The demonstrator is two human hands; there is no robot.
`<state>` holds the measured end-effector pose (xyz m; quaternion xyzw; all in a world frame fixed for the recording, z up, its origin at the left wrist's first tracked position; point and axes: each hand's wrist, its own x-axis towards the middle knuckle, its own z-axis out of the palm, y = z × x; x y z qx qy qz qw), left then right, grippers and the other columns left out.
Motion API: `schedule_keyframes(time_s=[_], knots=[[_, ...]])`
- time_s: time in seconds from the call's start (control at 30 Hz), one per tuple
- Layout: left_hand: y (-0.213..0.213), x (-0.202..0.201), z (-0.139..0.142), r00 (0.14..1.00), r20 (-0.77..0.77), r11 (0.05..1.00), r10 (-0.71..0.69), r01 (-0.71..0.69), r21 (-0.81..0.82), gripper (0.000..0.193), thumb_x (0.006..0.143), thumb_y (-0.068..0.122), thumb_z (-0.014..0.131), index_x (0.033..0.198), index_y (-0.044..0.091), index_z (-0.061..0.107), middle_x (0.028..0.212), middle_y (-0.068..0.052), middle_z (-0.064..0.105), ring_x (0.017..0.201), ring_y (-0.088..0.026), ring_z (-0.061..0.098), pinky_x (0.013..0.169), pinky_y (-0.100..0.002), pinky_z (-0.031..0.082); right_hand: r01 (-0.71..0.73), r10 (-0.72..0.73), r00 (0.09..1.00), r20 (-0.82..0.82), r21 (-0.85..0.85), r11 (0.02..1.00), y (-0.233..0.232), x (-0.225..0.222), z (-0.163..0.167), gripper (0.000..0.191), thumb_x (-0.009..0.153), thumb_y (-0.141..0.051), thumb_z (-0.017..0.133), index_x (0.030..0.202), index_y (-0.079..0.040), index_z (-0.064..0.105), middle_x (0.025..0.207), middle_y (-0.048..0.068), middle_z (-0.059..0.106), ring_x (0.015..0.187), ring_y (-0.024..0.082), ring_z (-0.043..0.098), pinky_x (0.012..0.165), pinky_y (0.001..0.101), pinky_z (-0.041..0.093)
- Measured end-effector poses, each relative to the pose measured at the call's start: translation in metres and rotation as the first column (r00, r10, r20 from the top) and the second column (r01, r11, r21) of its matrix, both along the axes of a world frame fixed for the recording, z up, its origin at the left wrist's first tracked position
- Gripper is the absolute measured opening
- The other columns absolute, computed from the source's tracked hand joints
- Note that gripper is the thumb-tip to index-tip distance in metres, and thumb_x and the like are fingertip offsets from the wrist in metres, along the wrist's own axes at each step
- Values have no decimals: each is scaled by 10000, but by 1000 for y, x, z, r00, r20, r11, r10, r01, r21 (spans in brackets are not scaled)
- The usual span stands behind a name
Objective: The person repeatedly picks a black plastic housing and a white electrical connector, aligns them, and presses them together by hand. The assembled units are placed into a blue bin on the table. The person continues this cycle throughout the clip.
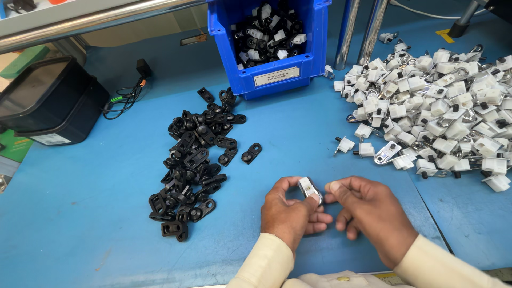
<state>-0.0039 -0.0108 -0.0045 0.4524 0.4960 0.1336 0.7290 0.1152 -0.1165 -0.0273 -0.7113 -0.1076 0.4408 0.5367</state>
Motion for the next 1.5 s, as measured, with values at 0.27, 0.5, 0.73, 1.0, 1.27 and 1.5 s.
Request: schedule_keyframes(time_s=[0.27, 0.5, 0.73, 1.0, 1.27, 1.5], knots=[[1, 2, 7, 997, 28, 996, -77, 75, 37, 359, 904, 35, 701, 1243, 65, 585, 880, -172, 734, 631, -223, 755, 522, -313, 631, -50, 41, 980, -197, -38, 998, 12, 4, 8, 278, 901, -291, 730, 919, -15, 714, 626, 27, 590, 493, 91, 431, 414, 251, 311], [-8, 4, 12, 993, -109, 987, -36, 53, 153, 318, 890, 11, 694, 1187, 80, 603, 819, -153, 752, 612, -203, 760, 491, -299, 631, 112, -113, 994, -11, -66, 991, 14, -19, 5, 280, 988, -266, 664, 893, -8, 721, 618, 33, 556, 491, 111, 422, 418, 278, 303], [-5, 3, 11, 997, -72, 997, 9, -3, 76, 363, 896, 13, 684, 1225, 69, 541, 862, -164, 738, 638, -220, 762, 517, -305, 640, -23, 23, 1000, -18, -20, 1000, 8, -18, 20, 336, 977, -304, 662, 957, 24, 737, 647, 62, 609, 497, 117, 492, 424, 270, 371], [3, -6, 11, 981, -59, 983, -183, 180, -42, 398, 924, 110, 710, 1249, 96, 480, 1052, -141, 681, 811, -219, 748, 666, -359, 659, -175, 176, 984, 37, -41, 984, 7, 10, 16, 262, 909, -219, 743, 940, 40, 759, 689, 59, 690, 520, 124, 536, 435, 281, 420], [7, -8, 5, 982, 72, 985, -173, 173, 2, 316, 909, 178, 702, 1159, -7, 649, 1007, -142, 746, 871, -243, 772, 731, -315, 658, -307, 329, 906, 267, -122, 944, 13, 28, 19, 285, 925, -296, 695, 892, -24, 773, 655, 74, 678, 552, 142, 599, 519, 294, 498], [3, -10, 5, 974, 225, 964, 23, 38, -261, 353, 956, 298, 649, 1148, 5, 610, 1006, -157, 727, 922, -240, 766, 807, -343, 651, 38, -32, 994, -109, 53, 998, 3, 9, 12, 397, 931, -391, 649, 989, -1, 693, 859, 77, 700, 752, 151, 636, 641, 313, 523]])
